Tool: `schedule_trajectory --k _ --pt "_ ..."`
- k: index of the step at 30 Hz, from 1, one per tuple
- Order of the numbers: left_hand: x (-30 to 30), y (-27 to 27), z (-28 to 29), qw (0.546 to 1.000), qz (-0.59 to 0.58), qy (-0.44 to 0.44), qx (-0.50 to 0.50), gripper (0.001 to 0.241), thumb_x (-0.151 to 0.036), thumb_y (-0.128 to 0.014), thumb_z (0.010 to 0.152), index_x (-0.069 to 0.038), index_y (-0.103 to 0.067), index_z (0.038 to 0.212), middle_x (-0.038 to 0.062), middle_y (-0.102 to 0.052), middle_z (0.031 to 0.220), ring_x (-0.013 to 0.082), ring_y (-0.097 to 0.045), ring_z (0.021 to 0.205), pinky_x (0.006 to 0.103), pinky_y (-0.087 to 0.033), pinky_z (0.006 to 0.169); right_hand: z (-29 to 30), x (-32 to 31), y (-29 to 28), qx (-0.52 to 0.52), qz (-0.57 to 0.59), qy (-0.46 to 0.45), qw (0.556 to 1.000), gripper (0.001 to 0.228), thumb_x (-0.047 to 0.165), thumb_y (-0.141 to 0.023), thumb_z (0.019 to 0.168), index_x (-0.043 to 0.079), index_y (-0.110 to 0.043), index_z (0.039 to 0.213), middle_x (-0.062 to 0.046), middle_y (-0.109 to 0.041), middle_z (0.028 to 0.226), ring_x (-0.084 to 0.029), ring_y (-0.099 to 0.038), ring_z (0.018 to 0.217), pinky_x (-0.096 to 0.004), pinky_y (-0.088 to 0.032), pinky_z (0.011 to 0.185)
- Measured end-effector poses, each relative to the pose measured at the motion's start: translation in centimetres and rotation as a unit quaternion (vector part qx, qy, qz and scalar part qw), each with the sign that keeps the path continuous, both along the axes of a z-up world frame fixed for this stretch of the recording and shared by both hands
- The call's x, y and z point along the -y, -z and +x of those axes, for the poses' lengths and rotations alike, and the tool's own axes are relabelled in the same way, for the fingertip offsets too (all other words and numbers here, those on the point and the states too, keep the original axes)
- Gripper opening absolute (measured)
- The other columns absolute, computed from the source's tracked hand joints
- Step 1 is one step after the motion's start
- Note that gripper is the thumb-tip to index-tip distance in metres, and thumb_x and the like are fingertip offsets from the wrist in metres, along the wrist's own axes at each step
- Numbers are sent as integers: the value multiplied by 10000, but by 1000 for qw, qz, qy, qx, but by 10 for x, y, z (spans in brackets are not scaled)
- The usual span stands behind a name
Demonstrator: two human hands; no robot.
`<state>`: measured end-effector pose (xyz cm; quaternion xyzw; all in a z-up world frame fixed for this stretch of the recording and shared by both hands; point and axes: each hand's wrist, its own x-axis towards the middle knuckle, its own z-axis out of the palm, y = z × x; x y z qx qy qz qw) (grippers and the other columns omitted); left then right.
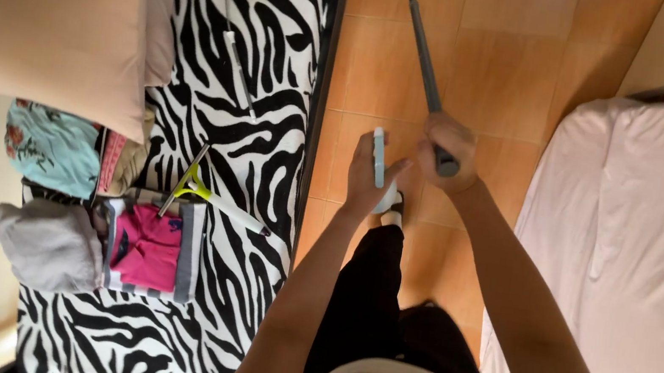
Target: The person mops the tiled floor of a bedroom using a spray bottle and a flat mop. They repeatedly spray liquid onto the floor and push the mop back and forth to clean the area between a bunk bed and a single bed.
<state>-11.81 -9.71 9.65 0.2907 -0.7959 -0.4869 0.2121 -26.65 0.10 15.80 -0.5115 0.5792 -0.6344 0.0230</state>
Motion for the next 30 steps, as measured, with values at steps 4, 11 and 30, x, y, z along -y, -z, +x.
schedule_trajectory --k 4,11,30 --pt "9 -42 -43 996 -45 63 -38 675 -262 -851 831 -12 -508 1356 182 -569 1284 340 -593 1119 423 -514 945 5 -38 -90 16 42 56 997 127 -64 -594 873 -9 -505 801 -160 -556 805 -345 -604 741 -405 -491 673" --pt "-49 -81 -69 971 49 197 -123 466 -195 -850 874 -62 -539 1195 114 -579 1109 294 -608 993 391 -520 860 90 -102 -244 58 122 146 980 96 5 -597 913 -23 -543 838 -156 -657 855 -349 -708 816 -429 -599 801" --pt "-52 -46 -310 966 144 192 -94 531 -88 -817 887 -48 -494 1305 32 -598 944 115 -605 816 292 -559 742 -144 -90 -270 98 40 93 990 251 28 -506 969 32 -478 719 -110 -584 669 -227 -622 596 -388 -560 592"
